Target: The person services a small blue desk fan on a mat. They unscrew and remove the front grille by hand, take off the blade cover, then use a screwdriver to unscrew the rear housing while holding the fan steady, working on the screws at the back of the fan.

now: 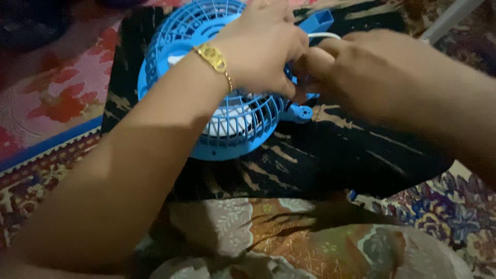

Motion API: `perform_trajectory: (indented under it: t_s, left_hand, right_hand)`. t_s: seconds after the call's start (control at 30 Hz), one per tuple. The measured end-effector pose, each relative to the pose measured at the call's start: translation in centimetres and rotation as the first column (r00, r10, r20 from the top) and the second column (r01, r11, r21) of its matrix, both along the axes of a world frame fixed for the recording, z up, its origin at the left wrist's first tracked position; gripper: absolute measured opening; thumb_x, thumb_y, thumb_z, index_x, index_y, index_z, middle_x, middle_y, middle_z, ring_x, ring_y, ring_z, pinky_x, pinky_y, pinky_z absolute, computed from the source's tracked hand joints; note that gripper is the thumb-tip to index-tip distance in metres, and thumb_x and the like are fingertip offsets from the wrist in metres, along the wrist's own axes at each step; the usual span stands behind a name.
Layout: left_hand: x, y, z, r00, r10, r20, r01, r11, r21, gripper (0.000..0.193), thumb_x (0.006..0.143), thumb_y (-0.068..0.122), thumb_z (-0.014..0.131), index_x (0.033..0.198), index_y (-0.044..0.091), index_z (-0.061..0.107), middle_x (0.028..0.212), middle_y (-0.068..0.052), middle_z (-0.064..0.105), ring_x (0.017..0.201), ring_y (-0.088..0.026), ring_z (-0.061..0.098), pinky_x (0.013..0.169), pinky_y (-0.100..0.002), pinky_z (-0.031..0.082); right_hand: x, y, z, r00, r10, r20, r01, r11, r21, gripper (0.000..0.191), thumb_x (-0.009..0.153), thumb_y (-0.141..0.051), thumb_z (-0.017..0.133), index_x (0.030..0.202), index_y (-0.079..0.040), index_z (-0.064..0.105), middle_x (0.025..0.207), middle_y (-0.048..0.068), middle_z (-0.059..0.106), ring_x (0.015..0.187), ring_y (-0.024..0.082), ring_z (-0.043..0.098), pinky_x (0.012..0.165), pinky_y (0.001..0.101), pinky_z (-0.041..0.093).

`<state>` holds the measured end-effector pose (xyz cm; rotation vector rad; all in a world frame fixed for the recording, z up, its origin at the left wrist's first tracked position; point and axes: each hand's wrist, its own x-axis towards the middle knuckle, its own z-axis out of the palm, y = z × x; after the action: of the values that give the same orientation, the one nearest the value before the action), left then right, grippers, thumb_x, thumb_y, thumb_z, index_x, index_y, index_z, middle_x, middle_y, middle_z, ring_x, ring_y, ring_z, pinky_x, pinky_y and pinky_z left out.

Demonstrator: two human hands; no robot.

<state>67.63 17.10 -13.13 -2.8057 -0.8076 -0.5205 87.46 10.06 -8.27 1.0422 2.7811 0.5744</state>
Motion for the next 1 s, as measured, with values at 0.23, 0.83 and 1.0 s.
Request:
perform_trajectory:
  t_s: [0.23,0.83,1.0]
  left_hand:
    - [-0.3,0.2,0.0,0.996,-0.086,0.009,0.086,0.996,-0.031,0.06,0.065,0.069,0.091,0.088,0.014,0.08,0.087,-0.006,0.069,0.1,-0.026,0.062,0.079,-0.042,0.051]
    - [-0.2,0.0,0.0,0.999,0.036,-0.024,-0.037,0.997,-0.063,0.058,0.073,0.065,0.091,0.086,0.01,0.077,0.088,-0.01,0.068,0.105,-0.03,0.06,0.085,-0.046,0.049]
    - [-0.2,-0.1,0.1,0.998,-0.035,0.045,0.036,0.999,-0.018,0.058,0.066,0.064,0.093,0.087,0.012,0.079,0.087,-0.009,0.068,0.096,-0.027,0.063,0.073,-0.043,0.052]
  right_hand:
    - [-1.7,-0.8,0.6,0.851,-0.412,0.325,0.441,0.897,-0.019,0.033,0.108,-0.049,0.047,0.111,-0.019,0.06,0.069,0.004,0.069,0.057,0.02,0.07,0.055,0.0329,0.054]
    - [-1.4,-1.2,0.6,0.992,-0.073,0.098,0.06,0.99,0.127,0.027,0.097,-0.031,0.062,0.119,-0.015,0.059,0.087,0.005,0.07,0.062,0.022,0.07,0.047,0.035,0.052]
    - [-2.5,-1.5,0.7,0.866,-0.413,0.283,0.429,0.903,0.003,0.022,0.109,-0.04,0.051,0.118,-0.022,0.062,0.069,0.005,0.07,0.06,0.022,0.072,0.054,0.0357,0.054]
